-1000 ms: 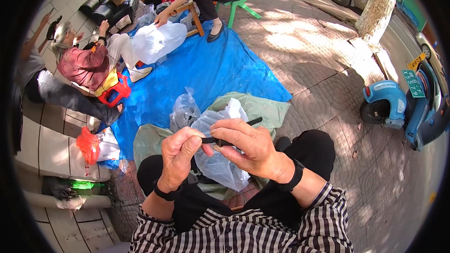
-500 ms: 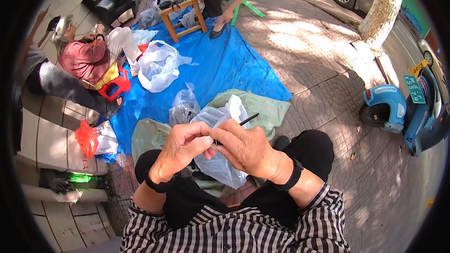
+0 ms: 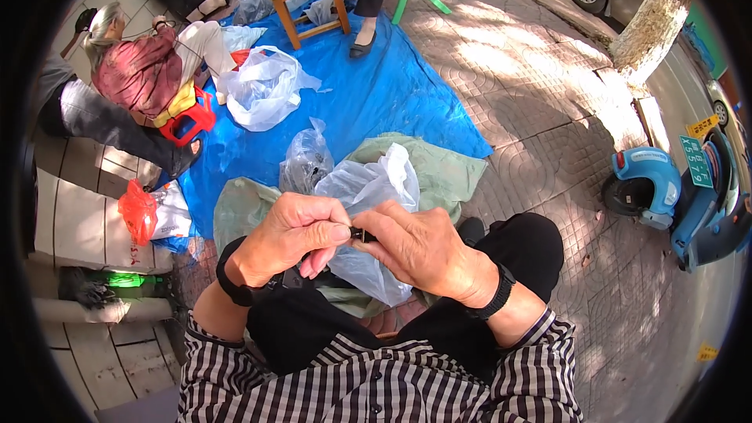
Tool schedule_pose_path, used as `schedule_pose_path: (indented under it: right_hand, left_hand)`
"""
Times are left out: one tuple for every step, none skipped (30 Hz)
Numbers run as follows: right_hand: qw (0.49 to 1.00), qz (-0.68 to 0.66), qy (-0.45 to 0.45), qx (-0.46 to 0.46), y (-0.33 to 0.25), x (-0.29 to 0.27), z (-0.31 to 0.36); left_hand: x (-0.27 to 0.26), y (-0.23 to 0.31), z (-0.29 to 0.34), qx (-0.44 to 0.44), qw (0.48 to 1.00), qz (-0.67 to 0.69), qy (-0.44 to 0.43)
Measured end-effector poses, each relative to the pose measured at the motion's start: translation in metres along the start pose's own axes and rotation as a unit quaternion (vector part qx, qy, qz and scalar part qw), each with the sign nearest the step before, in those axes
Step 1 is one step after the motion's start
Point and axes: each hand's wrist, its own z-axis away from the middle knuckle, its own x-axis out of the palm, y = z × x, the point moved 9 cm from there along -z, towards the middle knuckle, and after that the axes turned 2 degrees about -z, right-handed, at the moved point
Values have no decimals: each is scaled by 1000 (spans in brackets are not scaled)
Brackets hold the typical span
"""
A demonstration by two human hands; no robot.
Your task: The recorder is shown assembling or inspecting small black plastic components, possibly for footwear or related gear.
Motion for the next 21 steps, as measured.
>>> schedule_pose_path:
  right_hand:
    - [1000, -2, -1, 1, 0, 1, 0]
    - [1000, 2, 5, -4, -1, 1, -1]
    - [1000, 5, 11, -9, -2, 1, -1]
    - [1000, 4, 11, -10, -2, 2, -2]
    - [1000, -15, 20, -5, -1, 1, -2]
    - [999, -34, 30, 0, 0, 0, -2]
    - [999, -33, 30, 1, -1, 0, -2]
    - [999, -23, 32, 0, -3, -1, -2]
    - [999, -14, 34, -1, -4, -2, -1]
    - [999, -13, 36, -1, -5, -1, -1]
    - [999, -29, 46, -4, -6, -2, 0]
    - [997, -44, 56, -7, -8, -3, 1]
    - [997, -46, 58, -8, -8, -3, 2]
    - [997, -48, 53, -20, -11, -3, 3]
    - [997, -51, 48, -31, -14, -2, 4]
    - [997, -52, 50, -32, -15, -1, 5]
    - [996, -56, 64, -29, -15, -1, 5]
    - [995, -59, 77, -26, -15, -2, 6]
    - [995, -60, 78, -25, -16, -2, 6]
    - [995, -58, 67, -43, -19, 1, 6]
    - [995, -56, 55, -61, -23, 4, 5]
  left_hand:
    - [1, -1, 1, -7, 1000, 15, -10]
    - [1, -1, 2, -14, 999, 31, -20]
    - [0, -1, 2, -15, 999, 32, -20]
    - [1, 0, 3, -16, 999, 43, -21]
    - [1, 0, 4, -18, 998, 54, -22]
    - [1, 1, 5, -18, 998, 55, -21]
    - [1, 3, 5, -10, 999, 42, -21]
    - [1, 5, 5, -2, 999, 30, -22]
    - [2, 3, 6, -2, 999, 30, -23]
    - [2, 4, 9, 11, 1000, 7, -18]
    - [3, 5, 11, 25, 999, -15, -14]
    - [5, 7, 13, 24, 999, -17, -15]
    - [5, 11, 15, 43, 998, -48, -9]
    - [6, 15, 18, 61, 995, -80, -3]
    - [6, 15, 20, 67, 994, -90, -5]
    - [7, 15, 21, 65, 994, -92, -4]
    - [8, 17, 23, 76, 991, -112, -2]
    - [9, 20, 25, 86, 988, -131, 0]
    - [10, 25, 28, 97, 983, -155, -2]
    - [9, 23, 31, 96, 983, -156, -2]
    - [7, 21, 35, 98, 980, -172, 9]
